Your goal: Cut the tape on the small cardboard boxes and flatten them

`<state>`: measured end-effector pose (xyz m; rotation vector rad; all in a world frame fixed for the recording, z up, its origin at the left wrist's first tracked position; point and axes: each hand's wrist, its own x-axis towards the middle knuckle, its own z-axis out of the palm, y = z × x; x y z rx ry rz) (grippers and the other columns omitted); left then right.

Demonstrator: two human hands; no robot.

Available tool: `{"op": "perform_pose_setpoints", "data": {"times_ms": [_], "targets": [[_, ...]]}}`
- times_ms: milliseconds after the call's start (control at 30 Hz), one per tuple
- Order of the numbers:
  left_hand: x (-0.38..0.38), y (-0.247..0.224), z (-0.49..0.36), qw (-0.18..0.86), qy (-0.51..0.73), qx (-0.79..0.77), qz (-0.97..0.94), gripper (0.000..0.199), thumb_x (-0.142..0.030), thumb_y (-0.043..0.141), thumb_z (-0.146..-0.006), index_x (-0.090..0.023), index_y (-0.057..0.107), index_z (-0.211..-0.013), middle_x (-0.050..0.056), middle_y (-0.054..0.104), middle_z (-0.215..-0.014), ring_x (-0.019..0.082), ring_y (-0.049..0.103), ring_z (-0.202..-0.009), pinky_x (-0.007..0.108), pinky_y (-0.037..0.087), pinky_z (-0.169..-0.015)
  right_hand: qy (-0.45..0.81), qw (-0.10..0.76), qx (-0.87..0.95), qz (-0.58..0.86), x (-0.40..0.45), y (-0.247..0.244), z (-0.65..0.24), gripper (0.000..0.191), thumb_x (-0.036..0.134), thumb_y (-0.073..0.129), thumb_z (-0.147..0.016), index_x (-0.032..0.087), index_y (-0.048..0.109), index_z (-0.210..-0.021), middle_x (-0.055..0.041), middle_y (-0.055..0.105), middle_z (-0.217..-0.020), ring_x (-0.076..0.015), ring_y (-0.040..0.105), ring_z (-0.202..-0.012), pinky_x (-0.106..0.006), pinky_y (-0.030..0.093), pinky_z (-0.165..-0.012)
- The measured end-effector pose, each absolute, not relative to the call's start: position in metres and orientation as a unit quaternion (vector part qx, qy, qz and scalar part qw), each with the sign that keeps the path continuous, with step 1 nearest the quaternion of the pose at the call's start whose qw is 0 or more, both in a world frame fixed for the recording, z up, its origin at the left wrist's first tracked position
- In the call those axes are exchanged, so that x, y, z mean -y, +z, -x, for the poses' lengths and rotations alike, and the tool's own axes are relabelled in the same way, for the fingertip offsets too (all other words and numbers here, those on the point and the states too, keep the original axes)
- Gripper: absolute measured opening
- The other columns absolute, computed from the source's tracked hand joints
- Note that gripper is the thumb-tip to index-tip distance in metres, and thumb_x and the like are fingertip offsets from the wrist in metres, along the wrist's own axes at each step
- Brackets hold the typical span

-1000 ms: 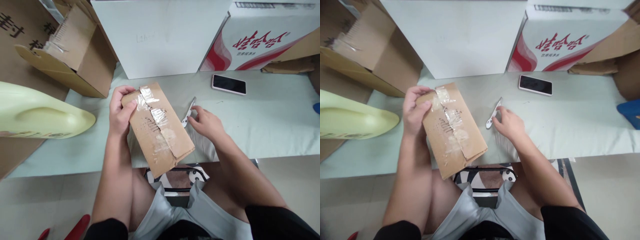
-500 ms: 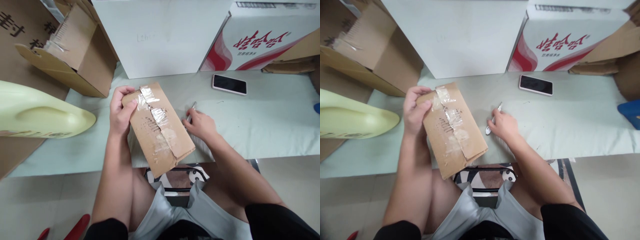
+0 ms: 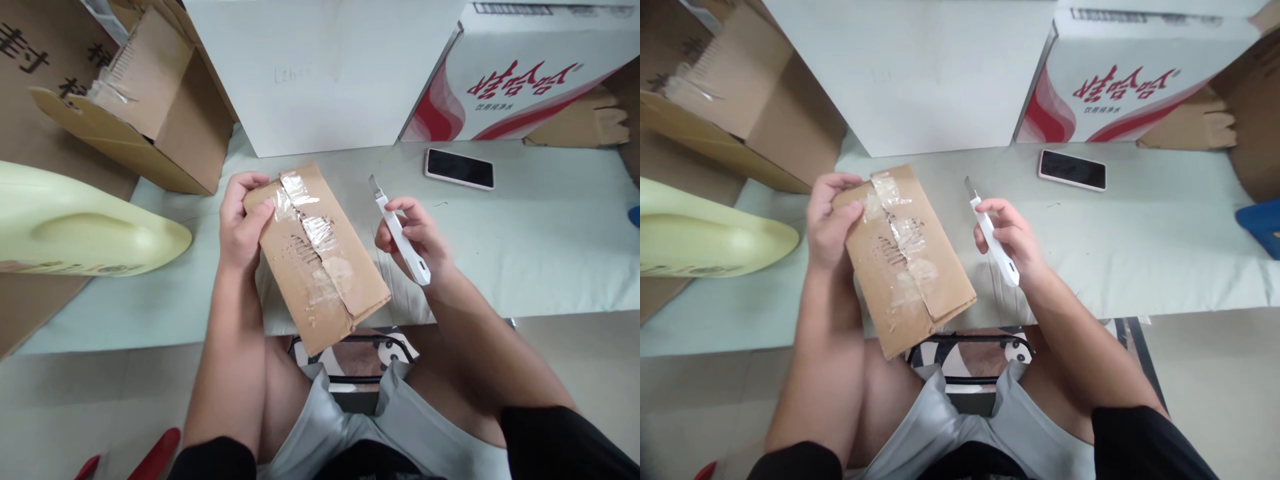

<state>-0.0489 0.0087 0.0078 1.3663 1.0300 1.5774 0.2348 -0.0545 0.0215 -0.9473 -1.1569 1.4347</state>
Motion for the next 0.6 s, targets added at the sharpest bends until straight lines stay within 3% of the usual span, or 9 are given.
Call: {"op": "perform_pose_setpoints", "data": {"times_ms": [167,367,467,600], "targets": [[-0.008,0.011,0.047,0.412,0.623,-0.401,-0.53,0.05,-0.057,0.094,-0.068,-0.023,0.077,-0.1,0.003,0.068,-0.096,0.019,0.056,-0.083,0.033,0.044,-0.074,0.639,0.51,0.465,0.338,0.057,0.028,-0.242,0.026,0.036,0.059,-0.082,0.028,0.056,-0.107,0.0027,0.069,-0.076,-0.0159,0.063,-0.059,-0.034,0.051,-0.06],[-0.007,0.013,0.047,0.423,0.619,-0.409,-0.52,0.052,-0.058,0.095,-0.066,-0.023,0.076,-0.1,0.003,0.067,-0.096,0.019,0.056,-0.082,0.032,0.044,-0.074,0.577,0.558,0.463,0.376,0.055,0.022,-0.242,0.03,0.043,0.066,-0.086,0.035,0.061,-0.115,0.0021,0.08,-0.103,-0.0147,0.07,-0.067,-0.028,0.048,-0.052],[-0.007,0.013,0.047,0.423,0.615,-0.416,-0.519,0.054,-0.06,0.094,-0.065,-0.023,0.075,-0.099,0.003,0.066,-0.095,0.018,0.055,-0.08,0.032,0.044,-0.073,0.559,0.585,0.447,0.382,0.057,0.022,-0.233,0.027,0.046,0.075,-0.088,0.032,0.065,-0.109,0.0046,0.077,-0.083,-0.011,0.064,-0.054,-0.025,0.046,-0.047],[-0.007,0.013,0.046,0.411,0.619,-0.415,-0.524,0.051,-0.058,0.093,-0.066,-0.023,0.076,-0.098,0.003,0.066,-0.094,0.018,0.055,-0.079,0.031,0.043,-0.069,0.48,0.626,0.483,0.382,0.065,0.03,-0.22,0.027,0.05,0.082,-0.089,0.027,0.071,-0.098,0.0086,0.061,-0.058,-0.0072,0.049,-0.041,-0.022,0.038,-0.041]]}}
